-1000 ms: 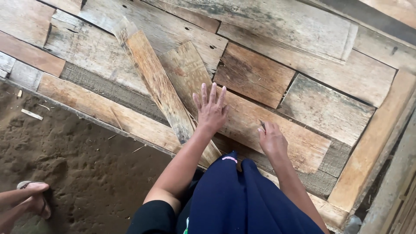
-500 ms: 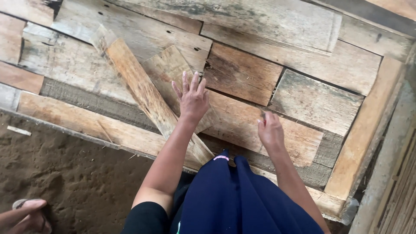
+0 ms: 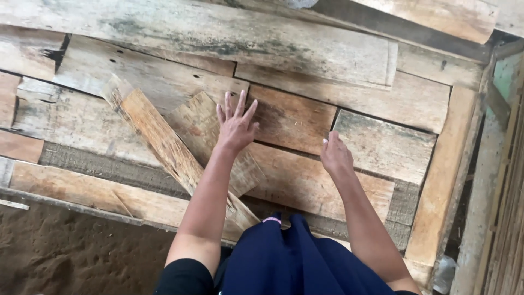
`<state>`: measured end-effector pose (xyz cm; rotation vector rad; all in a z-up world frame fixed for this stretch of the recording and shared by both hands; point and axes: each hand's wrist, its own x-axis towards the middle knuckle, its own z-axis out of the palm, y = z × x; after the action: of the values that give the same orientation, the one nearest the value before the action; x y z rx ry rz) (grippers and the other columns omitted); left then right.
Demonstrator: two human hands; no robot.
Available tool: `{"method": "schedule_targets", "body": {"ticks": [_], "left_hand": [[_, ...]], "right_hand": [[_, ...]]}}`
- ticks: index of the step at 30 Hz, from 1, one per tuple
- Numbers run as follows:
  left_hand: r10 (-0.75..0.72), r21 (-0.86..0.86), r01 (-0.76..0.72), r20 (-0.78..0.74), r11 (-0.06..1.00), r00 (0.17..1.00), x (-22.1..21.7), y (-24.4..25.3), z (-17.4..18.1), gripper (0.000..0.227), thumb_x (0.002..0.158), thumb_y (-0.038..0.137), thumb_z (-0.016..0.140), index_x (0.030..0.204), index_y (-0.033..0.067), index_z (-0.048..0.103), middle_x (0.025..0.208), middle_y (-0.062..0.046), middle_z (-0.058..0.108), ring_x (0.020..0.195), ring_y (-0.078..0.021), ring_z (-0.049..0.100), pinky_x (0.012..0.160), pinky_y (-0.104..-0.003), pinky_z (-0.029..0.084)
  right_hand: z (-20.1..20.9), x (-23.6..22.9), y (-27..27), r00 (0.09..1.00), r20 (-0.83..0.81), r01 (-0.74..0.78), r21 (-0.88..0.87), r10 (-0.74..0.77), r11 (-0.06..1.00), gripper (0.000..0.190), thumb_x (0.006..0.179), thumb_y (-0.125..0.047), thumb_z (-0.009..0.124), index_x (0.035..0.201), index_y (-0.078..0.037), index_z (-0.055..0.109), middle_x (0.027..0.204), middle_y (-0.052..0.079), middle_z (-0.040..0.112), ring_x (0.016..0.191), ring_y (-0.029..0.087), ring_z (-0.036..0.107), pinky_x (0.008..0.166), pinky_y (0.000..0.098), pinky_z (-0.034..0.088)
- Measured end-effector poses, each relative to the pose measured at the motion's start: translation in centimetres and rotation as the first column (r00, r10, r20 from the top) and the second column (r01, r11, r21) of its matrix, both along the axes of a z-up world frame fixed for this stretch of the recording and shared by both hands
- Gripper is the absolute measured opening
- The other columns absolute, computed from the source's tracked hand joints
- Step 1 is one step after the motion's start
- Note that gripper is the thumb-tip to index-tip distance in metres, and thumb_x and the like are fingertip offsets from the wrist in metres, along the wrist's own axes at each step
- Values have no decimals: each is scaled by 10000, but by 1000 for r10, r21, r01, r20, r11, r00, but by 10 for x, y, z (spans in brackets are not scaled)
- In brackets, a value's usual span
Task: The person arranges several wooden planks on a flat surface, using a utility knife to adjust their positions and fit them together. The person repeatedly picks up, places, and shifts the planks to form a pattern.
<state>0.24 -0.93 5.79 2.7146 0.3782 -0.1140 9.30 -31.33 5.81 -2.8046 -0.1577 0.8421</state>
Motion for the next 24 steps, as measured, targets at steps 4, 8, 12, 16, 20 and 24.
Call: {"method": "schedule_targets", "body": {"ticks": [4, 8, 12, 16, 20, 24], "left_hand": [[2, -9, -2, -2, 1000, 1000, 1, 1, -5, 689, 939, 468, 599, 1578, 324, 388, 1726, -59, 126, 1553, -471, 27, 1199, -708, 104], [15, -34, -15, -1, 999, 1000, 1, 5, -8, 689, 921, 476, 623, 1562, 351, 407, 1719, -43, 144, 1556, -445, 59, 1194, -692, 123], [4, -35, -4, 9, 999, 1000, 2, 12, -9, 675, 893, 542, 651, 1522, 400, 452, 1709, -19, 178, 1548, -423, 115, 1185, -657, 166], [-13, -19, 14, 42, 1000, 999, 3, 21, -11, 682, 866, 548, 695, 1501, 410, 487, 1699, -37, 216, 1527, -428, 175, 1154, -609, 203], [-38, -38, 39, 16, 999, 999, 6, 26, -14, 666, 865, 511, 718, 1490, 432, 500, 1703, -31, 206, 1527, -440, 177, 1128, -601, 221], [-54, -45, 53, -25, 998, 998, 7, 30, -9, 660, 863, 524, 724, 1482, 467, 501, 1707, -1, 195, 1530, -425, 175, 1115, -579, 238]], "right_hand": [[27, 4, 19, 997, -72, 11, -30, -13, 999, 308, 1049, -353, 327, 1219, -123, 443, 1219, 282, 643, 1167, 545, 623, 982, 657, 484], [32, 4, 25, 993, -118, -3, -109, -10, 994, 312, 1041, -404, 335, 1201, -167, 459, 1191, 259, 683, 1161, 515, 647, 965, 641, 495], [38, 4, 29, 989, -147, -7, -142, -14, 990, 319, 1052, -413, 325, 1200, -175, 479, 1193, 258, 690, 1170, 511, 644, 979, 633, 484], [67, 4, 44, 982, -186, -12, -136, -14, 991, 323, 1067, -351, 313, 1237, -129, 476, 1231, 294, 669, 1202, 535, 615, 1014, 635, 464], [66, 7, 45, 981, -194, -29, -147, 0, 989, 320, 1074, -334, 312, 1244, -117, 473, 1231, 300, 666, 1205, 538, 613, 1013, 637, 462], [63, 8, 43, 981, -193, -29, -144, 0, 989, 318, 1077, -331, 309, 1253, -116, 464, 1240, 296, 663, 1199, 538, 615, 1006, 641, 462]]}}
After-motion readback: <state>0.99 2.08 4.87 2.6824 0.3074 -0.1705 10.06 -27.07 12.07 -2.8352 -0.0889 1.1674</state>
